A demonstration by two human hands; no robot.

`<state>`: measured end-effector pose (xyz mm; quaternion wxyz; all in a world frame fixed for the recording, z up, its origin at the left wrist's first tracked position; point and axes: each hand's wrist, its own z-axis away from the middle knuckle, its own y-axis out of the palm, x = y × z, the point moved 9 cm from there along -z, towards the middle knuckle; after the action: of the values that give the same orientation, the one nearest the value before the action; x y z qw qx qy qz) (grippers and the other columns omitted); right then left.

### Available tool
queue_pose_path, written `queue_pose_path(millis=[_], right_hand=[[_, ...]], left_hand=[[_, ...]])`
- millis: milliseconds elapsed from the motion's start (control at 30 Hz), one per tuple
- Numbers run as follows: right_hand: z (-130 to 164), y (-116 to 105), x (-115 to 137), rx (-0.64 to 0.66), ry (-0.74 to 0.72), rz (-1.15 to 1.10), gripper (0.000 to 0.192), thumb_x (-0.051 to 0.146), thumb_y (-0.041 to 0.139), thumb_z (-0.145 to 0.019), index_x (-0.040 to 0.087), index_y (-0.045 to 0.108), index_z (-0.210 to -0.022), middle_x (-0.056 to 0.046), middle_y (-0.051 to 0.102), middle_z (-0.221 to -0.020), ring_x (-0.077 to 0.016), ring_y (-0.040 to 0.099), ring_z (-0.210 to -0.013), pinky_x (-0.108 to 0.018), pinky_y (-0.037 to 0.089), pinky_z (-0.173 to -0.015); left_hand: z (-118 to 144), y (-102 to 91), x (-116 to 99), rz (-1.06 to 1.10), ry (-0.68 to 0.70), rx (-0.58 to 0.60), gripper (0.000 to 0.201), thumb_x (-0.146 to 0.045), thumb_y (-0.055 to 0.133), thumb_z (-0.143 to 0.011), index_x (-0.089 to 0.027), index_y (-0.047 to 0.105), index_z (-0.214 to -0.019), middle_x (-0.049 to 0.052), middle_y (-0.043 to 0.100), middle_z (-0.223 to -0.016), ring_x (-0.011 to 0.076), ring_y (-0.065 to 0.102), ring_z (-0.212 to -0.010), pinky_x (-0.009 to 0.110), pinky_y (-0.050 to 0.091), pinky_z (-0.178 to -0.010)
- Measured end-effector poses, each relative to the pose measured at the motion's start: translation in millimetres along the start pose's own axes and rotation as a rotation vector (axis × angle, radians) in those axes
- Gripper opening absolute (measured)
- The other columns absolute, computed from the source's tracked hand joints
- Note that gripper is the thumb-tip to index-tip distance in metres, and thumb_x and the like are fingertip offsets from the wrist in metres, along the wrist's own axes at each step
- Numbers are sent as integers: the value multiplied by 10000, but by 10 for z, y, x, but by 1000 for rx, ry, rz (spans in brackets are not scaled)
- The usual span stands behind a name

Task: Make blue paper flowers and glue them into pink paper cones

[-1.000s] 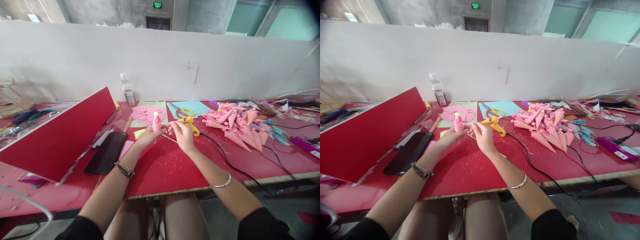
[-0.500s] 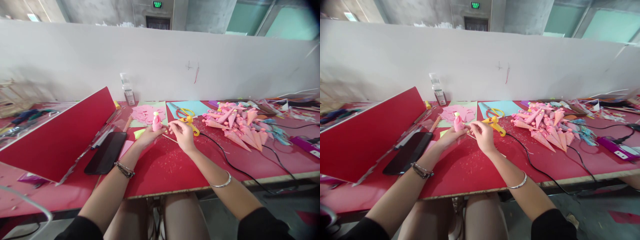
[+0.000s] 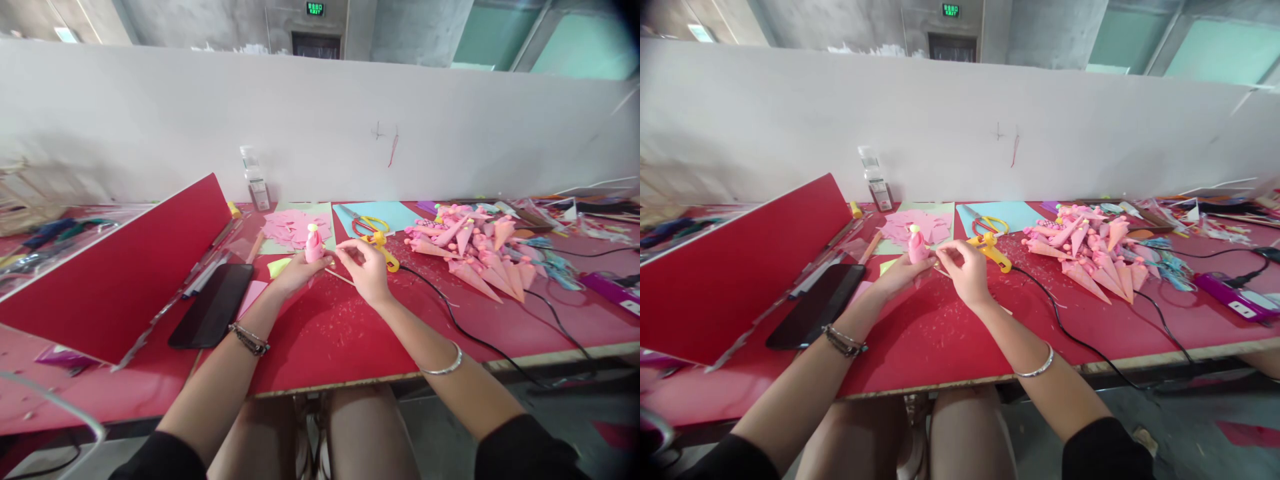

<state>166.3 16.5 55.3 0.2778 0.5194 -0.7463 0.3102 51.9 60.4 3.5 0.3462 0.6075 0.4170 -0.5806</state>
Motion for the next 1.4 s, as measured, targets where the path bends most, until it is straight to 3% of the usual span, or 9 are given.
queue_pose_path(millis=[167,367,533,700,833,933,1067,1267,1400], right_hand=[[2,24,-50,14,35,-69,147,256,476,-805,202,598,-867,-35,638,-844,-139,619,-747,-272,503,-697],[10,36,-37,29,43,-46,142,297,502,-790,192,598,-780,-9,612,-670,-118,583,-590,-248,490,-594],[9,50,-34,35,38,-21,94,252,521,-767,194,588,-800,-21,625,-760,-132,601,-682,-251,495,-640],[9,61,-60,50,52,-86,172,289,449,-820,197,591,-850,-36,631,-791,-138,615,-684,-277,498,-665],[4,19,6,11,4,18,102,279,522,-771,198,579,-748,-10,610,-700,-127,575,-641,-260,479,-627],[2,13,12,0,-5,40,72,245,526,-758,199,580,-773,-9,611,-726,-127,577,-669,-261,480,-642],[4,45,-34,38,30,-39,150,273,462,-807,206,591,-846,-32,628,-819,-138,607,-707,-275,491,-669],[4,17,19,15,-10,27,114,281,528,-772,190,577,-724,1,590,-649,-118,555,-592,-243,462,-586],[1,4,7,-6,-10,14,79,239,517,-772,196,578,-799,-16,609,-769,-131,585,-703,-259,476,-670]], left_hand=[[0,-5,12,11,-19,-8,312,-337,627,-678,-121,613,-903,-29,461,-595,60,352,-524,218,271,-525],[-13,5,21,5,-1,13,300,-352,623,-682,-124,611,-878,2,529,-659,69,388,-544,219,294,-533],[-14,10,29,9,-11,14,276,-338,616,-697,-126,611,-874,-3,535,-648,70,403,-544,217,304,-536],[-8,26,12,8,7,28,321,-316,617,-695,-120,612,-950,44,595,-777,109,490,-654,234,349,-593],[2,11,9,1,5,8,323,-316,619,-683,-112,622,-933,57,605,-735,152,526,-697,257,375,-604],[3,10,4,-8,-1,5,331,-307,624,-674,-107,623,-937,58,606,-717,163,531,-705,264,381,-610],[-1,10,1,-3,0,1,325,-298,624,-674,-114,623,-942,51,611,-713,151,528,-695,258,378,-614],[12,15,-13,-7,14,5,294,-310,615,-688,-126,627,-917,37,592,-704,132,509,-661,247,363,-594],[18,10,-11,-42,1,15,277,-319,605,-702,-147,627,-918,-1,534,-630,92,444,-567,234,334,-557]])
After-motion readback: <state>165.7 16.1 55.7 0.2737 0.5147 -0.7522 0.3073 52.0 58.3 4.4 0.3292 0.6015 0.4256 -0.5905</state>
